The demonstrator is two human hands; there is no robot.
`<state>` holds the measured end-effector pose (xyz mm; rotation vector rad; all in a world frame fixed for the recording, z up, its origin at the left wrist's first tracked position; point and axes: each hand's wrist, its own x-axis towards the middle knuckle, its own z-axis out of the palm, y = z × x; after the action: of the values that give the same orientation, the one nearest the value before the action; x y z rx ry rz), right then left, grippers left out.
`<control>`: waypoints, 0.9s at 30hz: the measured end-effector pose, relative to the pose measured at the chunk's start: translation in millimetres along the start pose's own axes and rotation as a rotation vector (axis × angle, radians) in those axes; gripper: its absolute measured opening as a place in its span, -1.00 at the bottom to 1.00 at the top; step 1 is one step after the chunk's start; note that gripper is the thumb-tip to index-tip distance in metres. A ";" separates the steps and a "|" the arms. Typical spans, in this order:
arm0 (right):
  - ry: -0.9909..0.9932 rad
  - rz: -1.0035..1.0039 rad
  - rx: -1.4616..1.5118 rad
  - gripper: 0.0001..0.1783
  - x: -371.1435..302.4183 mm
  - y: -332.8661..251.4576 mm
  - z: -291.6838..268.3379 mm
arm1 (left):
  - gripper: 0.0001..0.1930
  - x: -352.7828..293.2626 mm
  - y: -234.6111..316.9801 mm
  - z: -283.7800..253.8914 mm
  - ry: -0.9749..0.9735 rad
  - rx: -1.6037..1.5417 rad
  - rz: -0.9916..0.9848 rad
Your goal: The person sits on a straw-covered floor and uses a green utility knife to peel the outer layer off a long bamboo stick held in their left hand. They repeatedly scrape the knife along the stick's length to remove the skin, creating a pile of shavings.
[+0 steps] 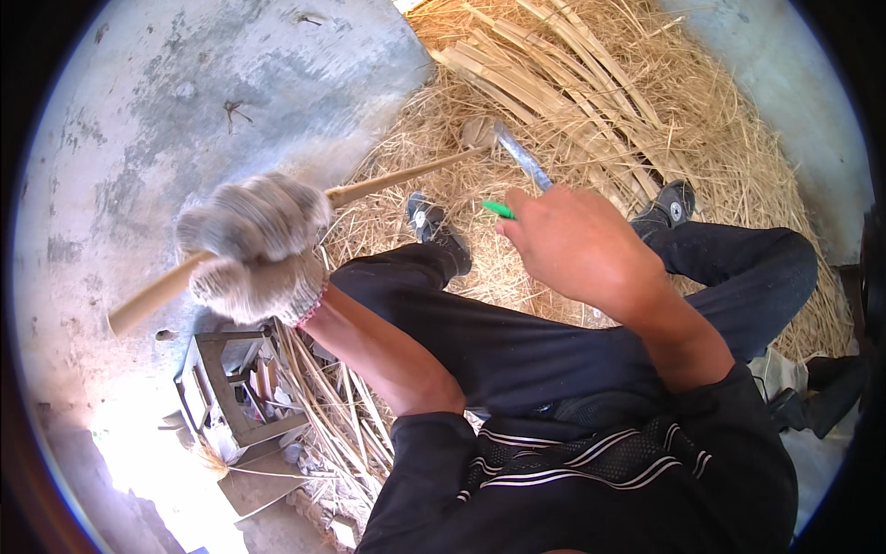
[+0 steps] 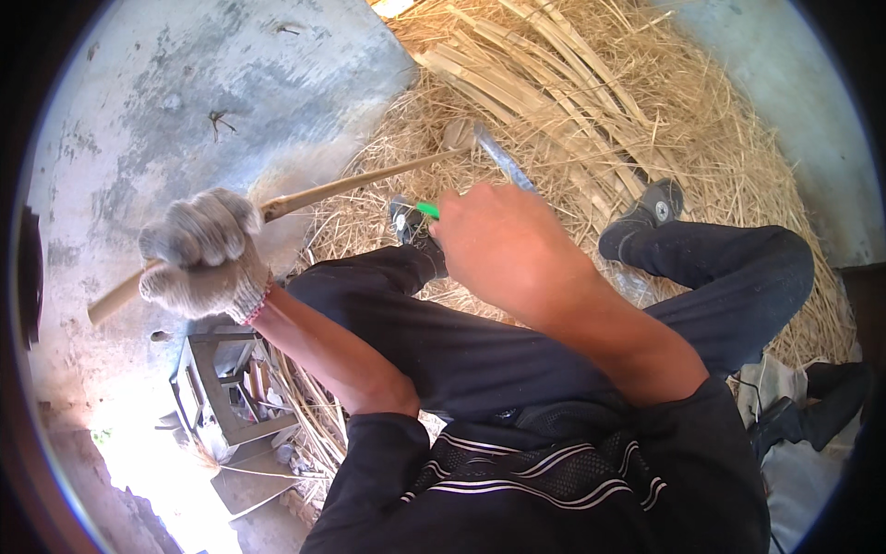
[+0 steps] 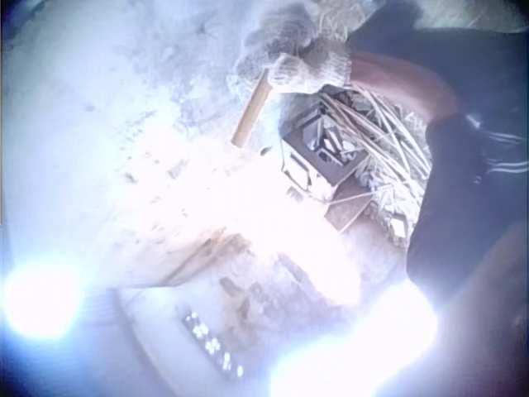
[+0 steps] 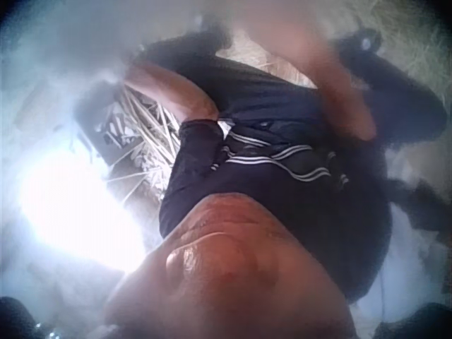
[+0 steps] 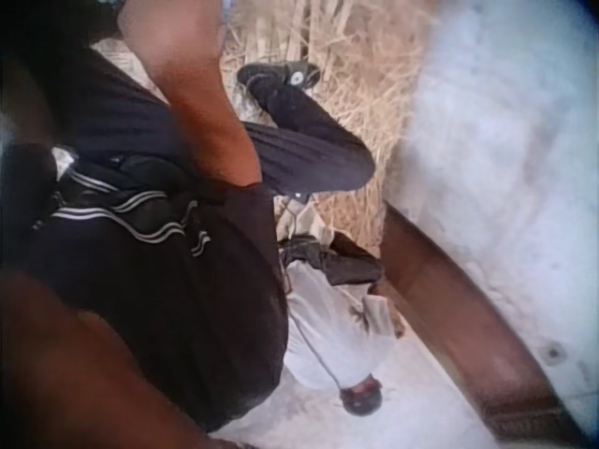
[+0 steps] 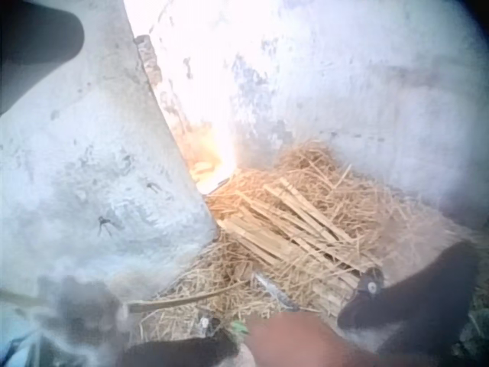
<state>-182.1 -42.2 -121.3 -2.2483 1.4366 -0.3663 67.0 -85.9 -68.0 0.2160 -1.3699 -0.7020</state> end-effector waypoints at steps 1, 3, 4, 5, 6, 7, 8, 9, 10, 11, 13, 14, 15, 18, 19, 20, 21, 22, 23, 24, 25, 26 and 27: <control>0.026 0.013 0.042 -0.70 0.9 -4.6 -7.8 | -0.66 -8.8 -2.9 -8.3 0.336 0.127 0.057; 0.100 0.008 0.162 -0.70 4.6 -9.9 -12.1 | -0.89 -7.4 -0.8 -8.2 0.237 0.162 0.117; 0.141 -0.020 0.240 -0.71 7.2 -14.7 -10.3 | -0.91 -5.5 1.4 -7.2 0.189 0.155 0.096; 0.179 -0.045 0.318 -0.72 8.9 -18.6 -6.7 | -0.91 -2.5 3.3 0.3 0.143 0.145 0.071; 0.180 -0.058 0.344 -0.72 10.3 -22.3 -1.1 | -0.90 0.2 4.7 8.1 0.096 0.136 0.045; 0.181 -0.071 0.370 -0.72 11.4 -26.1 6.1 | -0.75 1.8 5.1 16.0 0.008 0.077 0.043; 0.183 -0.085 0.397 -0.72 11.4 -30.3 12.1 | -0.69 0.3 6.5 19.6 -0.008 0.077 0.036; 0.177 -0.089 0.423 -0.73 10.7 -33.9 16.9 | -0.63 -1.4 8.7 22.5 -0.024 0.076 0.029; 0.170 -0.094 0.450 -0.74 9.5 -37.3 21.3 | -0.56 -1.5 10.0 24.0 -0.040 0.076 0.022; 0.161 -0.095 0.472 -0.75 6.9 -39.8 24.5 | -0.57 -2.1 9.3 23.1 -0.048 0.094 0.028; 0.165 -0.108 0.454 -0.76 0.6 -44.9 27.9 | -0.58 -2.5 8.8 17.3 -0.062 0.129 0.040; 0.167 -0.116 0.443 -0.77 -2.4 -47.3 29.5 | -0.59 -3.1 8.2 16.2 -0.068 0.148 0.047; 0.179 -0.129 0.435 -0.77 -5.4 -50.7 34.0 | -0.62 -3.9 7.7 16.6 -0.062 0.141 0.037; 0.210 -0.123 0.373 -0.77 -5.2 -51.5 55.4 | -0.72 -4.7 7.1 20.4 -0.049 0.123 0.022; 0.215 -0.089 0.327 -0.77 -0.7 -46.9 62.4 | -0.75 -4.3 5.7 23.9 -0.049 0.115 0.026; 0.218 -0.058 0.283 -0.78 2.3 -46.4 64.0 | -0.77 -3.7 5.5 24.7 -0.049 0.111 0.029; 0.208 -0.063 0.306 -0.78 0.7 -49.1 63.8 | -0.77 -3.7 5.1 23.4 -0.046 0.108 0.038; 0.198 -0.068 0.329 -0.79 -2.2 -54.0 61.5 | -0.78 -4.3 4.2 21.7 -0.041 0.105 0.047; 0.186 -0.074 0.356 -0.80 -4.0 -59.1 59.7 | -0.78 -5.2 4.9 19.6 -0.038 0.105 0.052; 0.219 -0.095 0.372 -0.80 -3.9 -62.0 59.3 | -0.78 -5.9 5.7 17.6 -0.036 0.102 0.050; 0.251 -0.116 0.388 -0.80 -3.5 -64.6 59.3 | -0.78 -6.6 6.5 15.6 -0.034 0.099 0.048; 0.287 -0.139 0.398 -0.80 -2.6 -66.6 59.0 | -0.79 -6.4 7.7 13.8 -0.030 0.093 0.052; 0.261 -0.075 0.374 -0.79 0.0 -60.0 65.7 | -0.79 -5.1 5.9 16.6 -0.035 0.091 0.048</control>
<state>-105.5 -5.9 -148.2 -2.0044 1.2782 -0.9018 53.1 -74.2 -65.4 0.2434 -1.4373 -0.6061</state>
